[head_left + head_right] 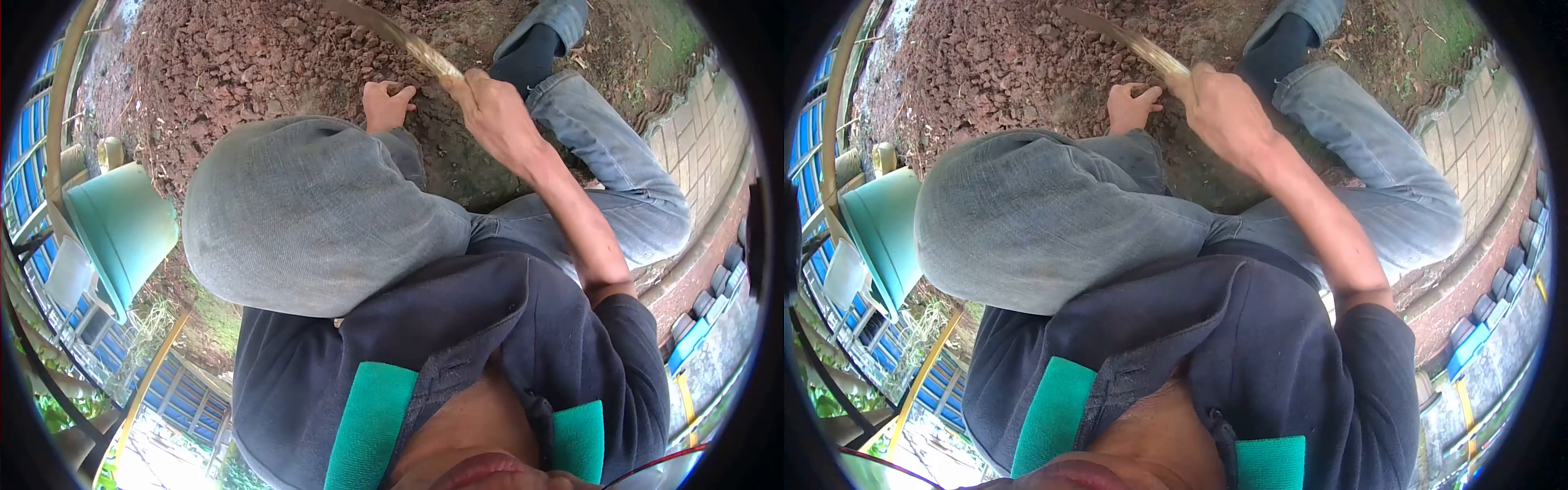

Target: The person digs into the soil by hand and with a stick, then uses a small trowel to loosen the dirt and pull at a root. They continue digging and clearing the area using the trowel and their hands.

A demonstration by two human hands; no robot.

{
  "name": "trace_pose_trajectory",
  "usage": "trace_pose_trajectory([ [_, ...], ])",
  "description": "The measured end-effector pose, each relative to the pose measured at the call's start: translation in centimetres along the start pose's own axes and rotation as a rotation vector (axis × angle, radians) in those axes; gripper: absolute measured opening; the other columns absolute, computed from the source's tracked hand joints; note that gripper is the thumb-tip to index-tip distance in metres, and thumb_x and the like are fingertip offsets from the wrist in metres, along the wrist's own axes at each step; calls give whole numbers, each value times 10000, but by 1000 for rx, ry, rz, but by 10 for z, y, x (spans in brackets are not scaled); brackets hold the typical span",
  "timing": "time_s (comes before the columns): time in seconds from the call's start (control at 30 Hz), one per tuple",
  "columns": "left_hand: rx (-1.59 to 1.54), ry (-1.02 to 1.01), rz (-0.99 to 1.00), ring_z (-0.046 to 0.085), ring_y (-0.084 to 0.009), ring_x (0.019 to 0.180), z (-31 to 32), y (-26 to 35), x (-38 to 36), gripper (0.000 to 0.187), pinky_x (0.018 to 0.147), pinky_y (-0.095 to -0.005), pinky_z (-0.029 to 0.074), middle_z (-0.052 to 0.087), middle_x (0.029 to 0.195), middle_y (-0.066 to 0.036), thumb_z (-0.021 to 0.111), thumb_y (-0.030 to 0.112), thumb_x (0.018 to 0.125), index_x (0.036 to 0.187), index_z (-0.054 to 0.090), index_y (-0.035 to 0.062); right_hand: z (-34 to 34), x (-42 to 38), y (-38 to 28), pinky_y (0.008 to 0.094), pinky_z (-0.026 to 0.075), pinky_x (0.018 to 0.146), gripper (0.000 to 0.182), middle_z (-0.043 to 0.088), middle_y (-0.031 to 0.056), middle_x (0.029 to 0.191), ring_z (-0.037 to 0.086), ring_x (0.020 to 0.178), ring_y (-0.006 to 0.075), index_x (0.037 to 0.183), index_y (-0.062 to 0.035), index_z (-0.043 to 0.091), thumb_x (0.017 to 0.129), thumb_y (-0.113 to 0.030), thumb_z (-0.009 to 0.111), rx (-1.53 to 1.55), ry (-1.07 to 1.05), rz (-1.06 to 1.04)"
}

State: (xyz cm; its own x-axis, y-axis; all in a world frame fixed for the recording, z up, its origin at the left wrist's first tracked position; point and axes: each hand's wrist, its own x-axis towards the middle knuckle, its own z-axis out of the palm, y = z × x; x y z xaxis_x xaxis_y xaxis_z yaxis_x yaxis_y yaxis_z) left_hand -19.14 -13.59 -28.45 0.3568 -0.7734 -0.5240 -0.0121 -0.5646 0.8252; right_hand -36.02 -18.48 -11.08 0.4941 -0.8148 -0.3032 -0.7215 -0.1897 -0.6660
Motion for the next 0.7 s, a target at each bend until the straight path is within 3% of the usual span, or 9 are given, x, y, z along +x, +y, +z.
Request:
trace_pose_trajectory([
  [0.13, -9, 55, 6, 665, -261, 661, 2, -13, 3, 369, 516, -352, 529, 463, 1041, -193, 699, 99, 760, 956, 577, -188, 26, -13, 8, 470, 476, 591, 345, 594, 290, 760, 600, 713, 426, 938, 38, 509, 931, -307, 502, 71, 294, -202],
  [0.2, -13, 73, 4, 664, -261, 676, 3, -6, 4, 364, 518, -353, 535, 439, 1054, -177, 699, 95, 757, 974, 580, -172, 74, -6, 76, 487, 484, 693, 412, 612, 296, 852, 609, 815, 438, 998, 50, 529, 945, -353, 460, -232, -185, 204],
  [0.33, -80, 94, 3, 656, -271, 692, 1, -15, -14, 315, 536, -365, 555, 420, 1046, -150, 686, 77, 761, 983, 602, -130, 59, 19, 83, 466, 483, 725, 456, 616, 308, 889, 618, 847, 419, 971, 76, 606, 935, -354, 459, -72, -259, 121],
  [0.37, -47, 89, 20, 655, -273, 686, 5, -8, -4, 311, 540, -367, 556, 422, 1050, -153, 685, 83, 764, 979, 606, -128, 49, 25, 81, 469, 475, 706, 388, 614, 295, 859, 616, 824, 412, 1019, 40, 625, 945, -294, 441, 192, -419, 505],
  [0.43, 35, 82, 32, 661, -273, 658, 4, -11, 2, 316, 550, -354, 559, 425, 1056, -161, 692, 133, 767, 943, 625, -121, 30, 14, 64, 424, 452, 596, 429, 566, 239, 694, 586, 679, 375, 828, 40, 591, 950, -348, 452, 103, -263, 251],
  [0.5, 62, 65, 42, 665, -266, 642, 3, -17, 5, 326, 552, -347, 558, 427, 1059, -164, 698, 154, 764, 925, 631, -121, 27, 2, 50, 413, 430, 515, 412, 542, 188, 617, 571, 584, 327, 808, 32, 569, 958, -336, 458, -24, 38, -126],
  [0.6, 54, 56, 12, 669, -261, 626, 3, -17, 6, 310, 557, -345, 564, 431, 1055, -173, 699, 151, 751, 909, 645, -109, 17, -10, 14, 495, 473, 681, 311, 603, 210, 713, 601, 690, 420, 1087, -13, 583, 963, -238, 409, -13, 103, -169],
  [0.63, 68, 56, -8, 669, -264, 629, 2, -7, 2, 299, 559, -345, 567, 431, 1052, -174, 695, 141, 749, 907, 647, -108, 39, -14, 30, 500, 474, 688, 390, 616, 235, 731, 607, 724, 432, 1038, 40, 556, 959, -318, 423, 29, 201, -130],
  [0.7, 68, 54, 7, 668, -269, 633, 2, -1, -1, 278, 558, -344, 568, 432, 1045, -173, 690, 123, 746, 900, 650, -106, 81, -15, 79, 502, 475, 700, 431, 613, 272, 754, 610, 753, 443, 1000, 60, 558, 949, -352, 440, -104, 30, 72],
])
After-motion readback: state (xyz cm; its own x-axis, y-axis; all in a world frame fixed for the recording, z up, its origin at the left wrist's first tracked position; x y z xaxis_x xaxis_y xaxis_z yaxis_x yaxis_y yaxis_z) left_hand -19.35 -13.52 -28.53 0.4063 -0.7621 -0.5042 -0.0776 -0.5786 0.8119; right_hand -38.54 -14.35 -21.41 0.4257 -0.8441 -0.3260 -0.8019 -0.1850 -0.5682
